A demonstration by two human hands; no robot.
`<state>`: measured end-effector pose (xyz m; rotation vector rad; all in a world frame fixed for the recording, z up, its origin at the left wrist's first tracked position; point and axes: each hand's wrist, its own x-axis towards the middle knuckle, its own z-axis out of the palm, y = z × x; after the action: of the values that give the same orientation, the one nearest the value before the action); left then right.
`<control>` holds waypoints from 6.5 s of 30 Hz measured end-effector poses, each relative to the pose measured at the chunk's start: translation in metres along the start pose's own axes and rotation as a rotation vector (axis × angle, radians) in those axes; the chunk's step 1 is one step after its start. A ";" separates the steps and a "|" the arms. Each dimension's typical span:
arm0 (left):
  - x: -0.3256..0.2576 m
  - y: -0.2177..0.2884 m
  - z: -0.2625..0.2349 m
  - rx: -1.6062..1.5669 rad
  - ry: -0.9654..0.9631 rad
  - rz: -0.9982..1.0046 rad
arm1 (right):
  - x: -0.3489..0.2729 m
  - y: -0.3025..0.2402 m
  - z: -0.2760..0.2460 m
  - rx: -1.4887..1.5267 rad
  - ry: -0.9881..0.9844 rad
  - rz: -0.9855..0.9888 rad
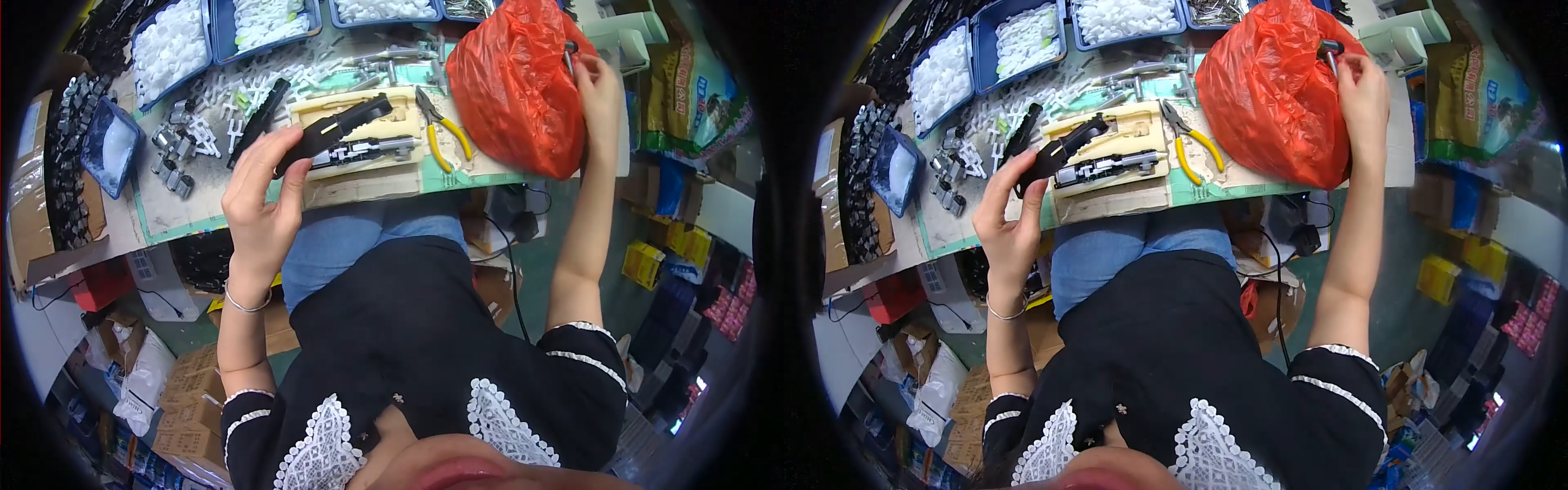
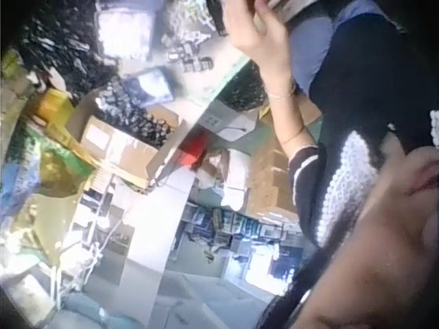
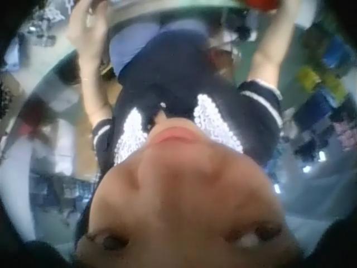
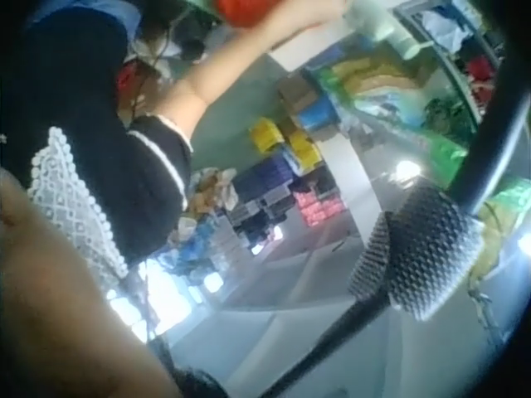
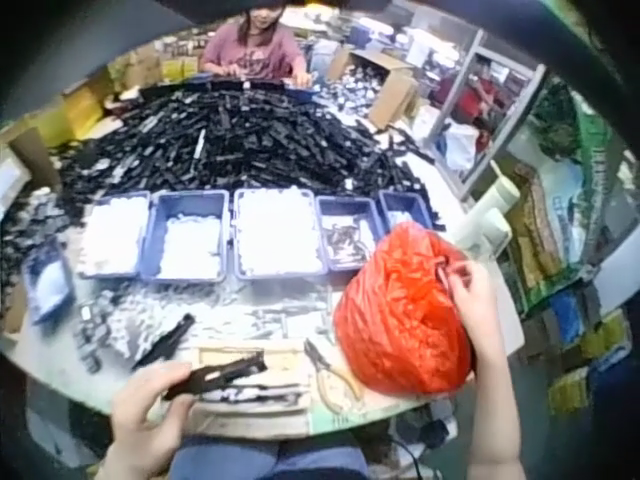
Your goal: The person assembles small mechanical parts, white plastic pins, and metal screws into a black plastic housing unit. The assembly is performed using a screwdriver and pliers.
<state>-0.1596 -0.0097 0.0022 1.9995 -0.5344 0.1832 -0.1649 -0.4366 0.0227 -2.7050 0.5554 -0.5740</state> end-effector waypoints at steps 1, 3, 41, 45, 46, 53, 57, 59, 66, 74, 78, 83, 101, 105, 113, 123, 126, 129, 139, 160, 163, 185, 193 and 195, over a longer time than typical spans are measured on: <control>0.000 0.000 0.000 0.102 0.004 0.095 | 0.006 0.005 0.005 -0.070 -0.070 0.024; 0.003 0.001 0.000 0.247 -0.014 0.224 | 0.011 0.013 0.011 -0.134 -0.150 0.041; -0.006 -0.008 0.045 0.605 -0.197 0.503 | -0.136 -0.158 0.022 0.368 -0.446 -0.433; -0.007 -0.013 0.047 0.634 -0.173 0.512 | -0.134 -0.148 0.029 0.382 -0.470 -0.437; -0.009 -0.012 0.047 0.622 -0.164 0.513 | -0.133 -0.149 0.024 0.536 -0.361 -0.348; -0.012 -0.008 0.045 0.552 -0.168 0.411 | -0.134 -0.139 0.017 0.451 -0.421 -0.192; -0.011 -0.004 0.046 0.519 -0.153 0.355 | -0.135 -0.133 0.032 0.378 -0.468 -0.275; -0.013 -0.004 0.047 0.536 -0.129 0.349 | -0.127 -0.140 0.030 0.388 -0.513 -0.257; -0.062 0.004 0.064 0.535 -0.132 0.198 | -0.118 -0.189 0.033 0.535 -0.416 -0.592; -0.071 -0.006 0.074 0.629 -0.090 0.205 | -0.131 -0.194 0.048 0.402 -0.531 -0.608; -0.074 -0.009 0.075 0.613 -0.046 0.218 | -0.128 -0.198 0.048 0.346 -0.541 -0.651; -0.081 -0.009 0.075 0.551 -0.102 0.205 | -0.131 -0.221 0.059 0.218 -0.628 -0.765; -0.047 -0.003 0.053 0.286 -0.103 0.173 | -0.034 -0.115 -0.016 0.291 0.041 0.101; -0.030 0.011 0.050 0.164 -0.099 0.186 | -0.012 -0.014 -0.012 -0.089 0.193 -0.010; -0.013 -0.004 0.043 0.482 -0.221 0.324 | -0.033 -0.036 -0.012 -0.114 0.204 -0.196; -0.009 0.006 0.034 -0.776 -0.058 -0.456 | -0.147 -0.113 0.043 0.083 -0.385 -0.437; -0.010 -0.003 0.034 -1.043 -0.050 -0.564 | -0.148 -0.115 0.046 -0.036 -0.443 -0.399; -0.009 0.003 0.031 -1.094 -0.084 -0.540 | -0.146 -0.128 0.038 -0.096 -0.489 -0.327; -0.015 0.013 0.034 -0.747 -0.021 -0.494 | -0.143 -0.137 0.028 0.674 -0.414 -0.335; -0.027 0.003 0.016 -0.462 -0.108 -0.261 | -0.146 -0.165 0.028 0.551 -0.699 -0.601; -0.040 0.000 0.002 -1.014 -0.417 -0.532 | -0.141 -0.156 0.026 0.677 -0.718 -0.738; -0.368 -0.204 -0.067 0.566 -1.088 -1.148 | -0.091 -0.160 0.016 -0.181 -0.366 -0.574; -0.357 -0.203 -0.049 0.577 -1.099 -1.198 | 0.111 -0.143 0.063 -0.050 -0.103 -0.455; -0.319 -0.183 -0.053 0.565 -1.117 -1.225 | 0.156 -0.137 0.091 -0.271 -0.173 -0.325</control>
<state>-0.3572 0.2000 -0.2323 2.4739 0.2253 -1.7497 0.0484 -0.3639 0.0455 -3.0916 0.1554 -0.3553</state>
